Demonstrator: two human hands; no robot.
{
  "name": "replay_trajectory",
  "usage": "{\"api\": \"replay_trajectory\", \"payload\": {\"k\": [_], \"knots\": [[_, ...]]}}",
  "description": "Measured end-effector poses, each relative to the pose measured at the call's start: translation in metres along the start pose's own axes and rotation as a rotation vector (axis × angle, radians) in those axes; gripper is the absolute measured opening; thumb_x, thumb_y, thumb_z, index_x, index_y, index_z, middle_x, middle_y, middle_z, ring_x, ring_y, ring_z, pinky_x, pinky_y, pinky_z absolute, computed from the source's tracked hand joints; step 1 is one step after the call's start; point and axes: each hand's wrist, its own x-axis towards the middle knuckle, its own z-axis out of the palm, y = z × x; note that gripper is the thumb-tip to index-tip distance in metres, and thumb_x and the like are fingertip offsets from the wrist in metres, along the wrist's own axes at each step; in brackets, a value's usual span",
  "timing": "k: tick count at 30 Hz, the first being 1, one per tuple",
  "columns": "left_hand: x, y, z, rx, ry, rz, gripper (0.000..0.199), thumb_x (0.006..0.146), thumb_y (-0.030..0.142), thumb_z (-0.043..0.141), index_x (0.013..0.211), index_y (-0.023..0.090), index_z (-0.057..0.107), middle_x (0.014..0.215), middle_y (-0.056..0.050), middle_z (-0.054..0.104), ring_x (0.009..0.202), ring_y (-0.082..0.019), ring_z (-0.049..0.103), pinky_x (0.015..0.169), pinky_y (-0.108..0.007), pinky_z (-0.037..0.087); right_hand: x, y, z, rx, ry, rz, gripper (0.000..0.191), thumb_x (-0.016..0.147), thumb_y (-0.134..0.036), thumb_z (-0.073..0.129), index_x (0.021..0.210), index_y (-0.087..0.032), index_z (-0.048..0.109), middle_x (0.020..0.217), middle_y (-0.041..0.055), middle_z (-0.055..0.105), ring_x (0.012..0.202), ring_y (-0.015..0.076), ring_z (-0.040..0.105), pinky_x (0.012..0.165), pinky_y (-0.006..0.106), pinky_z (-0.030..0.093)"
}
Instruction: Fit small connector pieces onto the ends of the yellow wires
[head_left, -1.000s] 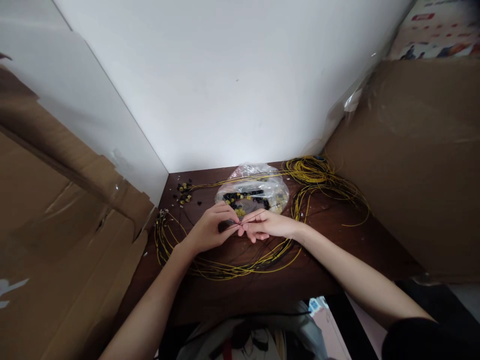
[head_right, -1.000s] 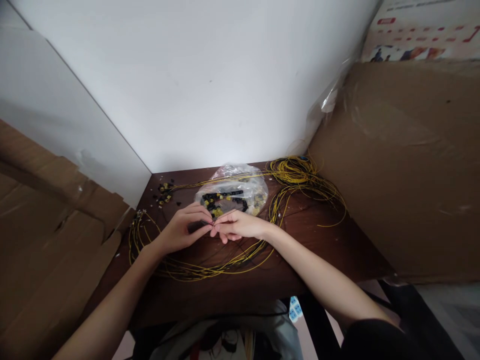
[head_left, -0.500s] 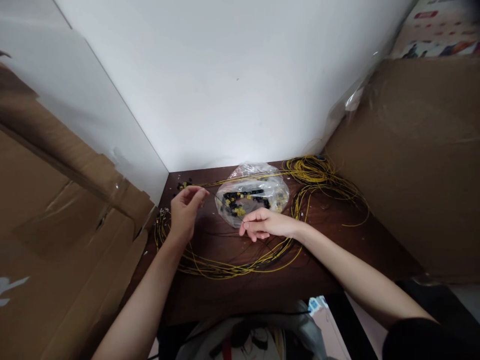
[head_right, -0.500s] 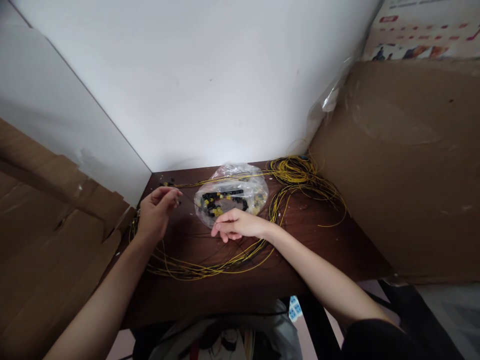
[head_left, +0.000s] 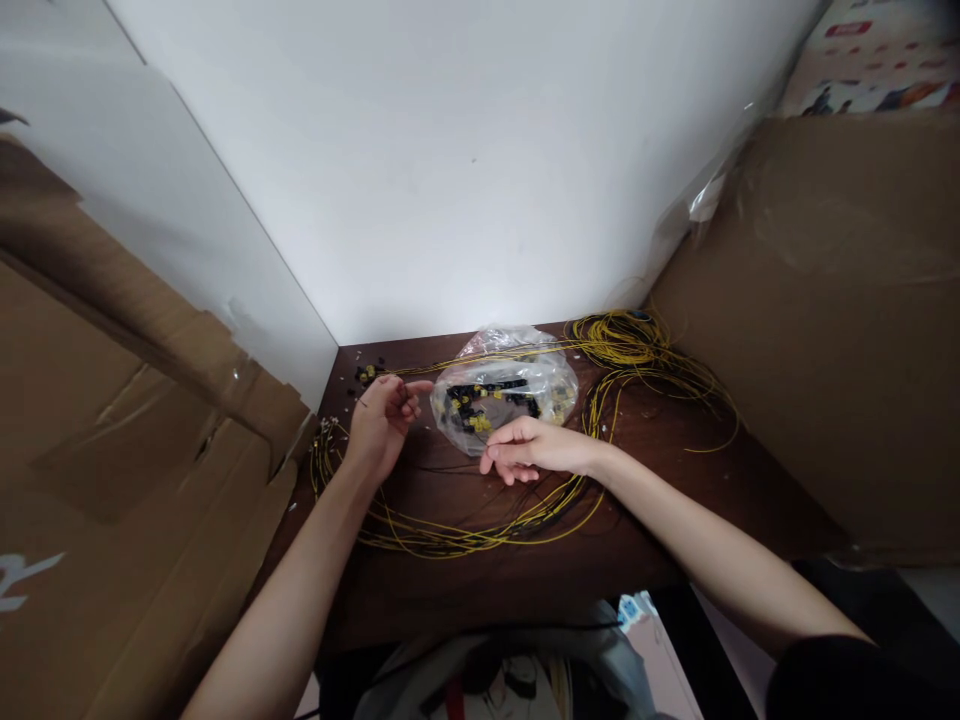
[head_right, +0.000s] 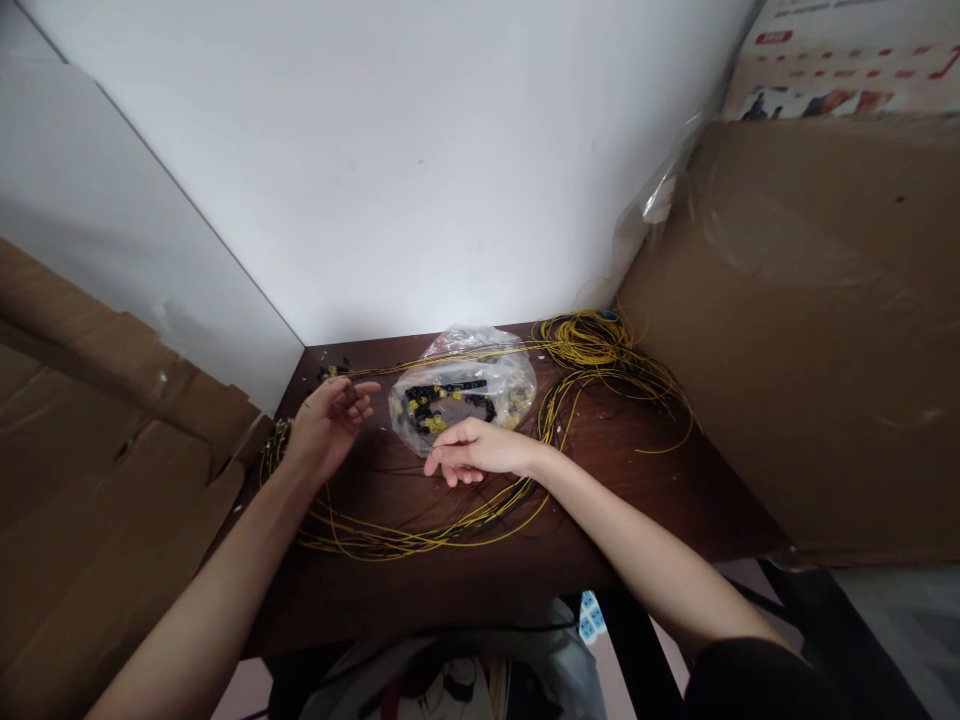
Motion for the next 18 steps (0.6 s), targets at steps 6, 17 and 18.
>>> {"api": "replay_trajectory", "payload": {"k": [6, 17, 18], "knots": [[-0.022, -0.013, 0.018, 0.383, -0.372, -0.006, 0.017, 0.073, 0.028, 0.066, 0.078, 0.014, 0.058, 0.076, -0.005, 0.07, 0.053, -0.007, 0.051, 0.054, -0.019, 0.04, 0.002, 0.002, 0.001, 0.007, 0.002, -0.025, 0.032, 0.087, -0.038, 0.05, 0.09, -0.009, 0.063, 0.06, -0.0002, 0.057, 0.043, 0.0027, 0.043, 0.04, 0.016, 0.032], [-0.029, -0.026, 0.027, 0.462, -0.363, 0.017, 0.019, 0.061, 0.026, 0.075, 0.071, 0.014, 0.065, 0.073, -0.005, 0.067, 0.066, -0.015, 0.061, 0.063, -0.026, 0.048, 0.003, -0.002, 0.004, -0.026, 0.014, -0.035, 0.035, 0.086, -0.041, 0.049, 0.087, -0.008, 0.063, 0.057, -0.0016, 0.056, 0.04, 0.0026, 0.042, 0.037, 0.015, 0.032], [-0.029, -0.027, 0.028, 0.456, -0.35, 0.025, 0.019, 0.061, 0.026, 0.076, 0.071, 0.014, 0.065, 0.072, -0.004, 0.066, 0.065, -0.014, 0.06, 0.061, -0.025, 0.047, 0.003, -0.002, 0.005, -0.019, 0.017, -0.029, 0.035, 0.086, -0.041, 0.049, 0.086, -0.009, 0.063, 0.057, -0.0015, 0.056, 0.04, 0.0025, 0.043, 0.037, 0.015, 0.032]]}}
